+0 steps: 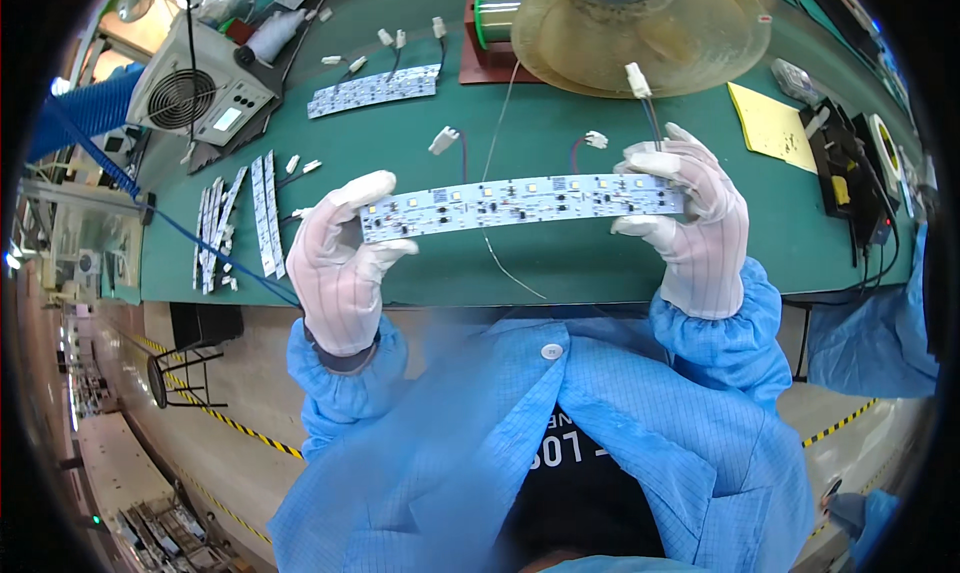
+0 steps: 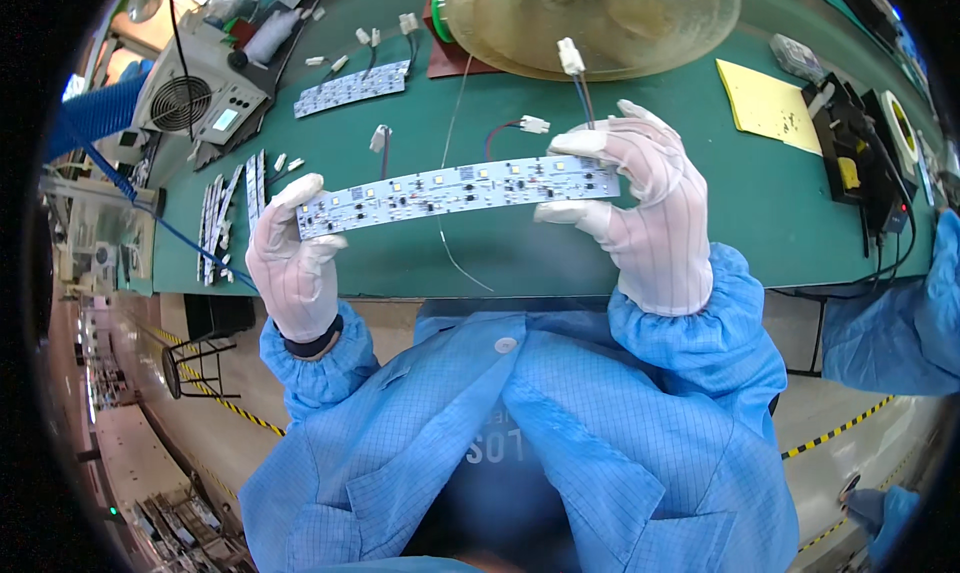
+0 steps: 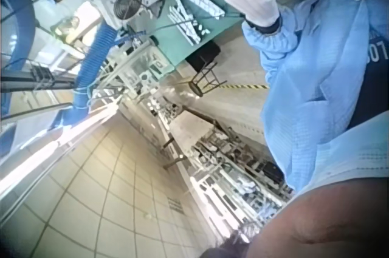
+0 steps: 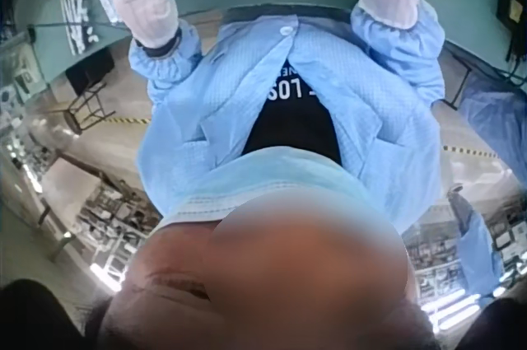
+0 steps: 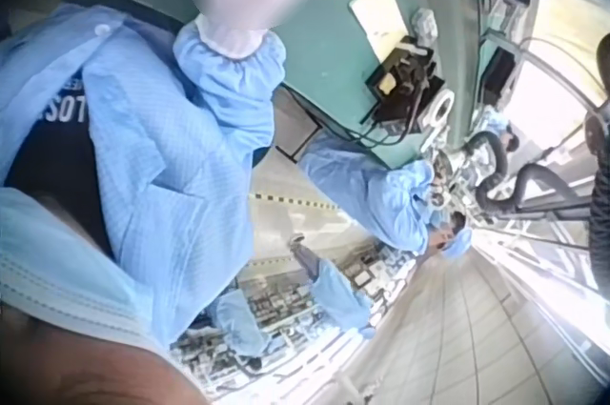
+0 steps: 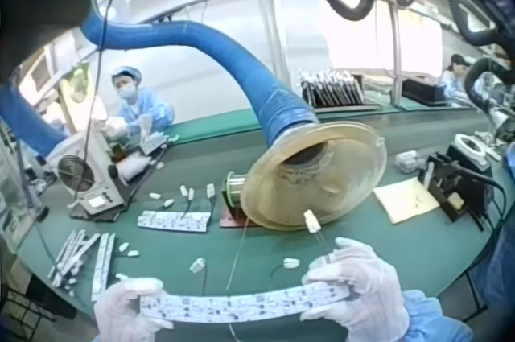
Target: The user is preparing and soldering electronic components onto a printed circuit board at an industrial assembly station.
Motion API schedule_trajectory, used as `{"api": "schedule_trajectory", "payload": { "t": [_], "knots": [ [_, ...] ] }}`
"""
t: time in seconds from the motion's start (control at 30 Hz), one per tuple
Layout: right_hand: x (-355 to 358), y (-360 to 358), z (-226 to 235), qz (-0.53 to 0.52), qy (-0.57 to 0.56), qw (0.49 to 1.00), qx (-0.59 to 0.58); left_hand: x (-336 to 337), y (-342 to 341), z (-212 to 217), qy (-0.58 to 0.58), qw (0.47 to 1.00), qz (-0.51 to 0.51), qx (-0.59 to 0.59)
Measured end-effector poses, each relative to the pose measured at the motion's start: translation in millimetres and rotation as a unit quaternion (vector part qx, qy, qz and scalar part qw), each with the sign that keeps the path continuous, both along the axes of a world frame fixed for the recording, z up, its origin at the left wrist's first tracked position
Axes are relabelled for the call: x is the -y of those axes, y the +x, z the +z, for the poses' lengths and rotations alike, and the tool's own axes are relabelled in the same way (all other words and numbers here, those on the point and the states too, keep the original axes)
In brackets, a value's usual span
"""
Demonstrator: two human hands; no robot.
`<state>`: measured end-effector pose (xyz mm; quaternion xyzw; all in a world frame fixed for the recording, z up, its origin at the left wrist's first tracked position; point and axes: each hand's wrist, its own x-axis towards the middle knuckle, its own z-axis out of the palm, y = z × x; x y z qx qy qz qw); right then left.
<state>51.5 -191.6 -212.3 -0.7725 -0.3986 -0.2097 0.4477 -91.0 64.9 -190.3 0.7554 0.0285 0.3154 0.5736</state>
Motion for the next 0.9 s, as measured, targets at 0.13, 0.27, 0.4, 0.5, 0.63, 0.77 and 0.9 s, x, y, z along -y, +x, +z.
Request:
{"api": "schedule_trajectory", "payload": {
  "t": [0.13, 0.27, 0.4, 0.5, 0.63, 0.77, 0.9],
  "knots": [
    [5, 2, -3, 0.006, 0.005, 1.0, -0.003, -2, 2, 3, 0.017, 0.999, -0.023, -0.02],
    [9, 2, -6, 0.029, 0.005, 0.999, -0.041, -4, 1, 4, 0.023, 0.998, -0.034, -0.055],
    [6, -1, -2, 0.023, -0.006, 0.998, -0.061, -4, 3, 0, 0.018, 0.998, -0.011, -0.06],
    [5, -2, -1, 0.032, -0.008, 0.997, -0.073, -8, 4, 2, 0.082, 0.994, -0.02, -0.063],
    [2, -3, 0, 0.037, -0.009, 0.995, -0.087, -8, -1, 4, 0.016, 0.994, -0.058, -0.091],
    [-7, -10, 7, 0.022, -0.006, 0.999, -0.034, -17, -1, 8, -0.242, 0.946, -0.201, -0.078],
    [-14, -15, 1, 0.038, 0.038, 0.996, -0.073, -46, -2, 30, -0.087, 0.993, 0.002, -0.076]
  ]
}}
